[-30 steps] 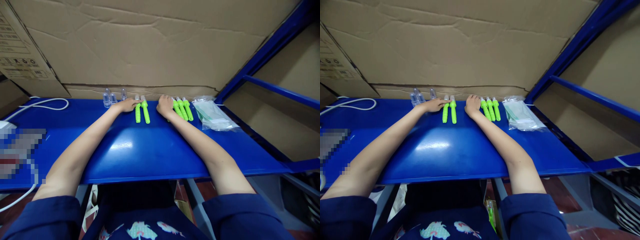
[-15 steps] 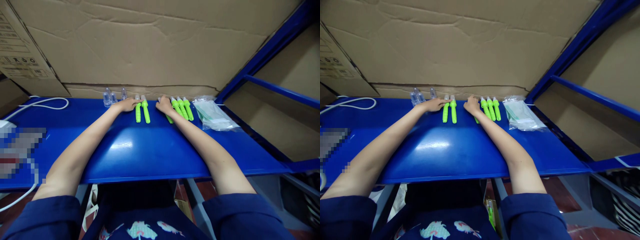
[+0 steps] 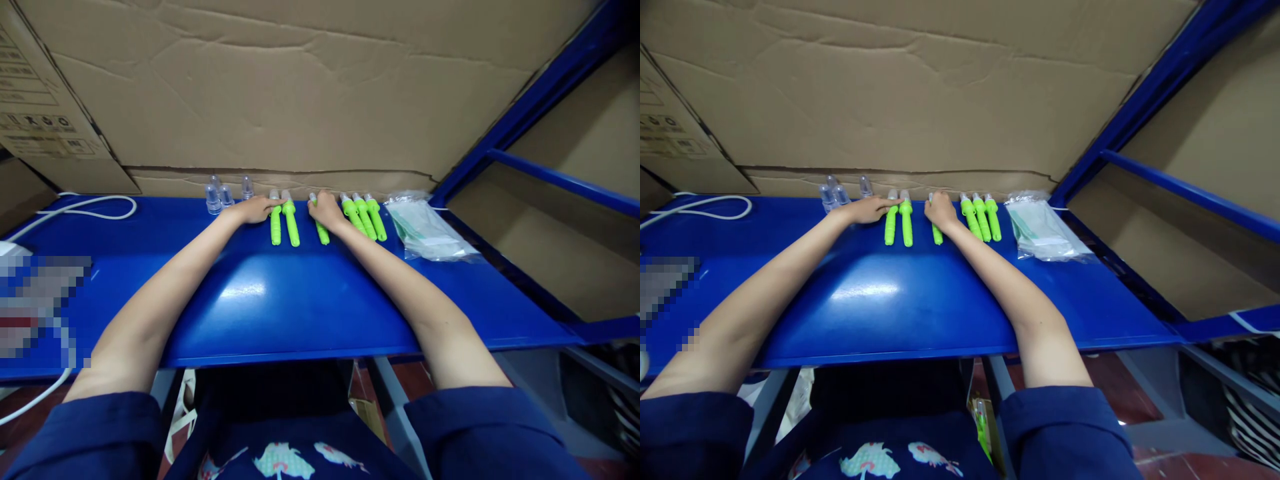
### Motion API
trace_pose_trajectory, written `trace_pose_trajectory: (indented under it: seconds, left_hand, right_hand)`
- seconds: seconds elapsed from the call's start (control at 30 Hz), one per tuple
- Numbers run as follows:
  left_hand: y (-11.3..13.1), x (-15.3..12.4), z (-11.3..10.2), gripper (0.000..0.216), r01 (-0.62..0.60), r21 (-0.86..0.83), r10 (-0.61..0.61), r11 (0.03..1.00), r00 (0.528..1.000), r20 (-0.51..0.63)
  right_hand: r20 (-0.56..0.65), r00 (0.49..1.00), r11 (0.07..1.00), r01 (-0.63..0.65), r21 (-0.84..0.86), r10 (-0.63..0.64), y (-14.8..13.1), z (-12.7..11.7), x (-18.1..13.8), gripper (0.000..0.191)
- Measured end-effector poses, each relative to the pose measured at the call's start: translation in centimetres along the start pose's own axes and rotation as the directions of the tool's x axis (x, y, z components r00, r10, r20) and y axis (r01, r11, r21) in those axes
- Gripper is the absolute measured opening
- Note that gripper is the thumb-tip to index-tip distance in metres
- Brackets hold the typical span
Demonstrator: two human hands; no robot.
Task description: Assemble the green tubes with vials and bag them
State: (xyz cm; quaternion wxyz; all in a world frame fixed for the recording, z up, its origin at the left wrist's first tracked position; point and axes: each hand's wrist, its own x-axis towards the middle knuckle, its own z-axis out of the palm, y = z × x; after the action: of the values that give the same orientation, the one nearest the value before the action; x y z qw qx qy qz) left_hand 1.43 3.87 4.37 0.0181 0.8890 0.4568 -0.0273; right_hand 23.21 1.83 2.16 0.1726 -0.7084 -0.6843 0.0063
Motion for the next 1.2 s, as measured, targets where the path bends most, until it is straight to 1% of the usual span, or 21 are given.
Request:
trace_pose_trajectory:
  seconds: [0.1,0.2,0.33,0.5,0.73,0.83,1.07,1.2]
  left_hand:
    - [-0.1,0.1,0.1,0.060,-0.015,0.002,0.015,1.000,1.000,-0.008]
    - [0.1,0.0,-0.1,0.060,0.000,0.006,0.000,1.000,1.000,-0.001]
    - [0.3,-0.1,-0.2,0.060,0.008,-0.002,-0.008,1.000,1.000,0.004]
    - [-0.3,0.2,0.3,0.059,-0.024,0.012,0.025,1.000,0.999,-0.027]
    - [0.0,0.0,0.1,0.059,0.004,-0.012,-0.004,1.000,1.000,-0.004]
    - [0.2,0.0,-0.1,0.059,0.009,-0.019,-0.009,1.000,1.000,0.002]
    - [-0.5,0.4,0.5,0.060,-0.038,-0.004,0.037,0.999,0.999,-0.038]
    - [-0.5,0.4,0.5,0.060,-0.042,-0.011,0.042,0.999,0.999,-0.030]
  right_hand:
    - [-0.027,1.000,0.998,-0.014,-0.054,0.012,-0.1,0.1,-0.5,0.039]
    - [-0.036,0.999,0.996,-0.013,-0.093,0.009,-0.6,0.0,-1.0,0.041]
    - [0.009,1.000,0.991,-0.023,-0.131,0.024,-1.6,-0.4,-1.7,0.046]
    - [0.033,0.999,0.992,-0.029,-0.119,0.034,-2.1,-0.6,-2.0,0.046]
    - [0.051,0.999,0.990,0.014,-0.138,-0.007,-2.1,-0.6,-2.2,0.045]
    - [0.042,0.999,0.990,0.009,-0.141,-0.003,-2.0,-0.5,-2.2,0.046]
    - [0.037,0.999,0.990,-0.003,-0.139,0.008,-1.4,-0.1,-1.7,0.046]
    - [0.042,0.999,0.989,-0.021,-0.146,0.027,-1.2,-0.1,-1.5,0.050]
